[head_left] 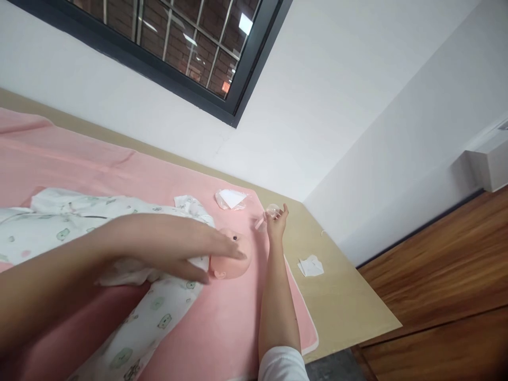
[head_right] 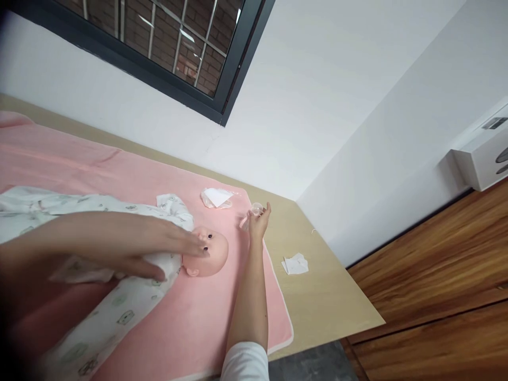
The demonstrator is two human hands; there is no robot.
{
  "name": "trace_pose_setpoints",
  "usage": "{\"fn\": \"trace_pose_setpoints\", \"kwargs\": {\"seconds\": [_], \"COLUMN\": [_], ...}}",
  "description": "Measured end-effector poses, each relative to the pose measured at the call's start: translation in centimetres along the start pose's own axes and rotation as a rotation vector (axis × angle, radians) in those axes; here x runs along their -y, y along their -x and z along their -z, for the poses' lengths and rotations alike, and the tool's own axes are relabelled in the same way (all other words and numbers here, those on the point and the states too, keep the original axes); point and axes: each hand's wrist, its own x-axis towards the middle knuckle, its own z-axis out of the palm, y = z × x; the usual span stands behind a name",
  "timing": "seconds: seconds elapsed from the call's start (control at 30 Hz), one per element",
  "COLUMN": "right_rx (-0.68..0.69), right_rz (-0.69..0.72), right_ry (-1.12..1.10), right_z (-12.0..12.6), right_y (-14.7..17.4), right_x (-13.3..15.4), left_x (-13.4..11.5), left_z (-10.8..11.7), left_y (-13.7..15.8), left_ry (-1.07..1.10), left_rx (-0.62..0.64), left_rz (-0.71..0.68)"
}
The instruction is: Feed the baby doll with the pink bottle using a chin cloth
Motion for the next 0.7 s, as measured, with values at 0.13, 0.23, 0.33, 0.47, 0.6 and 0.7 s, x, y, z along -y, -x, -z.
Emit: {"fn": "trace_pose_setpoints", "kwargs": {"seconds": [0.13,0.23,0.33,0.47,0.6,0.7], "right_rx": [0.034,0.111,0.276,0.439,0.497,0.519], "right_rz": [0.082,0.173,0.269,0.398,0.449,0.478], "right_ry": [-0.223,-0.381,-0.474,-0.536,-0.503,-0.510], "right_z": [0.5,1.0,1.5,1.9,1.9,1.4], "right_y": [-0.6,-0.6,0.5,3.4,6.4,8.1], "right_x": [2.2,5.3,9.3,14.5,17.9,19.1], "left_x": [2.0,2.8,3.1,2.5,1.5,1.0], "left_z": [1.8,2.0,1.6,1.0,1.1,1.3], "left_y": [0.2,-0.7,-1.5,-2.0,-1.8,-1.7], "left_ry": [-0.056,-0.062,-0.038,-0.004,-0.008,0.006], "left_rx": [-0.205,-0.483,-0.600,-0.640,-0.682,-0.678], "left_rz": [0.074,0.187,0.223,0.219,0.247,0.262]}}
